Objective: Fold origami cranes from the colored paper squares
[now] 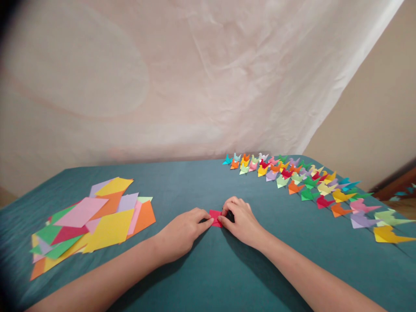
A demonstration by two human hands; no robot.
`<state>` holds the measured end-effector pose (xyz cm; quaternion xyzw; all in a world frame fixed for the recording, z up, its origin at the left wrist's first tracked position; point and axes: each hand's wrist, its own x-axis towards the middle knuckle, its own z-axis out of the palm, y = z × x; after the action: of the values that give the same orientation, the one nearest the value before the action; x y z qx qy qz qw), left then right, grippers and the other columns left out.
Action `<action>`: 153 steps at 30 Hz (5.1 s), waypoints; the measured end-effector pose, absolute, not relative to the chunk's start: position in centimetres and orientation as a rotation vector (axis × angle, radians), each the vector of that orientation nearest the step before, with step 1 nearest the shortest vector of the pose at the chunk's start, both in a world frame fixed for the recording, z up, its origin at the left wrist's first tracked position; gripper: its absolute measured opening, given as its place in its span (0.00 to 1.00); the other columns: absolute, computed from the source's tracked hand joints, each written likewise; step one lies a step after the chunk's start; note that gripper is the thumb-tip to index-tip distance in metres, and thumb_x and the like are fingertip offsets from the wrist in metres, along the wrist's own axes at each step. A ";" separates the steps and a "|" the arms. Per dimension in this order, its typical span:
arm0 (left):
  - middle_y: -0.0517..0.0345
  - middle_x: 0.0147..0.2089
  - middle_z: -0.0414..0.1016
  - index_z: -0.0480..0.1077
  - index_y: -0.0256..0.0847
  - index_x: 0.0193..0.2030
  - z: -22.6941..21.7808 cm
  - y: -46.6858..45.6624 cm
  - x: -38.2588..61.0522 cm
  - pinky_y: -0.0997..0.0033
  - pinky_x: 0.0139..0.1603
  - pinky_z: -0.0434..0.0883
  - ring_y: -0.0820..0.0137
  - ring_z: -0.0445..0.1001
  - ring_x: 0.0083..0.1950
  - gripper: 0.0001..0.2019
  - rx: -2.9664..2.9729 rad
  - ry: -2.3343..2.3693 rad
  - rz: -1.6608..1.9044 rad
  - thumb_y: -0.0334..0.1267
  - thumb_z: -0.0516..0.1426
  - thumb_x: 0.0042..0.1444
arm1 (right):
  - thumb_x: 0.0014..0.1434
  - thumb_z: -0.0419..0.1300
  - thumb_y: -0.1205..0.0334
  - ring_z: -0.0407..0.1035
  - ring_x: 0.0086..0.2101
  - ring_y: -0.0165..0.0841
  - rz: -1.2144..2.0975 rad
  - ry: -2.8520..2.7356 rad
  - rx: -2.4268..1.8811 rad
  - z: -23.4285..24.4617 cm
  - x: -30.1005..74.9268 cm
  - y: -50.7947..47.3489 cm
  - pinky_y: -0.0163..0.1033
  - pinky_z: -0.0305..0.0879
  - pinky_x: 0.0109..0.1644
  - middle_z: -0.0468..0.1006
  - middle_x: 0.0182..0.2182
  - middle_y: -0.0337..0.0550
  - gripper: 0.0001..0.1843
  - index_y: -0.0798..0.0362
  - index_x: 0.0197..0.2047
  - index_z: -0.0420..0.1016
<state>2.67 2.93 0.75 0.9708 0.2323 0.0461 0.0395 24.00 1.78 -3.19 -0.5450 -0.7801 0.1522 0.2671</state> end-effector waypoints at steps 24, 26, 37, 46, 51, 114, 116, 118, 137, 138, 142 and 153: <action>0.50 0.44 0.69 0.64 0.33 0.50 0.0 2.2 3.2 0.65 0.45 0.66 0.63 0.66 0.45 0.12 3.192 0.714 0.051 0.30 0.48 0.60 | 0.55 0.58 0.61 0.64 0.37 0.34 0.435 -2.091 -1.514 -3.0 23.8 1.9 0.41 0.57 0.42 0.70 0.34 0.41 0.05 0.52 0.29 0.70; 0.50 0.45 0.68 0.63 0.34 0.51 -0.1 2.2 3.2 0.65 0.45 0.66 0.63 0.66 0.45 0.13 3.183 0.728 0.067 0.31 0.48 0.59 | 0.55 0.58 0.61 0.64 0.37 0.34 0.432 -2.087 -1.517 -3.0 23.8 2.0 0.41 0.57 0.42 0.70 0.34 0.40 0.05 0.52 0.29 0.70; 0.51 0.44 0.66 0.63 0.35 0.51 0.0 2.0 3.4 0.64 0.42 0.67 0.62 0.65 0.44 0.14 3.160 0.786 0.074 0.30 0.49 0.59 | 0.55 0.57 0.60 0.64 0.38 0.34 0.328 -2.072 -1.567 -3.3 23.6 1.6 0.42 0.58 0.43 0.70 0.35 0.41 0.04 0.51 0.32 0.69; 0.51 0.44 0.66 0.63 0.36 0.51 -0.1 2.0 3.3 0.63 0.42 0.67 0.62 0.65 0.44 0.13 3.140 0.803 0.092 0.30 0.47 0.60 | 0.55 0.56 0.55 0.58 0.51 0.41 0.173 -2.067 -1.681 -3.9 23.4 1.1 0.47 0.55 0.52 0.66 0.50 0.49 0.18 0.51 0.48 0.65; 0.51 0.44 0.66 0.63 0.36 0.51 0.0 2.0 3.4 0.63 0.42 0.68 0.62 0.65 0.45 0.13 3.147 0.814 0.075 0.30 0.48 0.60 | 0.54 0.55 0.54 0.56 0.54 0.41 0.206 -2.079 -1.722 -4.0 23.6 1.5 0.48 0.53 0.55 0.63 0.53 0.51 0.24 0.53 0.53 0.62; 0.51 0.43 0.67 0.64 0.36 0.49 0.8 1.8 3.6 0.63 0.43 0.66 0.63 0.67 0.44 0.12 3.137 0.841 0.030 0.30 0.47 0.61 | 0.58 0.50 0.75 0.65 0.37 0.37 -0.198 -2.752 -1.382 0.7 22.5 -1.1 0.45 0.54 0.48 0.72 0.36 0.48 0.15 0.58 0.44 0.74; 0.51 0.43 0.67 0.65 0.36 0.47 1.1 1.8 3.5 0.63 0.43 0.67 0.63 0.67 0.45 0.11 3.132 0.842 0.026 0.30 0.47 0.60 | 0.58 0.49 0.75 0.65 0.38 0.37 -0.185 -2.750 -1.385 0.7 22.5 -1.2 0.45 0.54 0.48 0.72 0.35 0.48 0.15 0.57 0.43 0.74; 0.51 0.43 0.68 0.66 0.36 0.45 1.3 1.7 3.5 0.64 0.43 0.66 0.63 0.66 0.45 0.10 3.131 0.841 0.025 0.30 0.47 0.60 | 0.58 0.49 0.75 0.65 0.38 0.37 -0.184 -2.744 -1.383 0.7 22.6 -1.2 0.45 0.53 0.49 0.72 0.35 0.48 0.16 0.57 0.43 0.74; 0.50 0.39 0.69 0.70 0.33 0.38 1.2 1.9 3.2 0.64 0.38 0.66 0.63 0.67 0.41 0.11 3.173 0.763 0.069 0.31 0.47 0.62 | 0.56 0.53 0.73 0.66 0.41 0.39 -0.273 -2.743 -1.373 0.1 22.3 -1.9 0.46 0.59 0.49 0.73 0.39 0.50 0.15 0.58 0.46 0.72; 0.50 0.39 0.69 0.70 0.33 0.38 1.2 1.9 3.2 0.64 0.39 0.66 0.63 0.67 0.41 0.11 3.174 0.755 0.074 0.31 0.47 0.62 | 0.56 0.54 0.73 0.65 0.42 0.40 -0.278 -2.742 -1.370 0.0 22.2 -2.1 0.46 0.59 0.49 0.73 0.40 0.50 0.16 0.57 0.47 0.72; 0.49 0.40 0.69 0.70 0.33 0.39 1.2 1.9 3.3 0.64 0.39 0.66 0.64 0.67 0.41 0.12 3.177 0.749 0.085 0.31 0.45 0.63 | 0.57 0.54 0.73 0.65 0.43 0.40 -0.295 -2.711 -1.389 -0.2 22.1 -2.5 0.47 0.60 0.48 0.73 0.40 0.51 0.18 0.56 0.51 0.69; 0.50 0.37 0.68 0.69 0.33 0.38 0.8 1.9 3.3 0.64 0.38 0.67 0.63 0.68 0.39 0.11 3.170 0.773 0.094 0.30 0.46 0.62 | 0.58 0.51 0.75 0.68 0.41 0.37 -0.231 -2.763 -1.449 1.1 22.4 -1.8 0.44 0.61 0.47 0.74 0.39 0.49 0.15 0.56 0.44 0.74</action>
<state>3.29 1.94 0.77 0.9693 0.2365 0.0287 -0.0613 22.43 -1.82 1.11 -0.4632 -0.8832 -0.0738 0.0068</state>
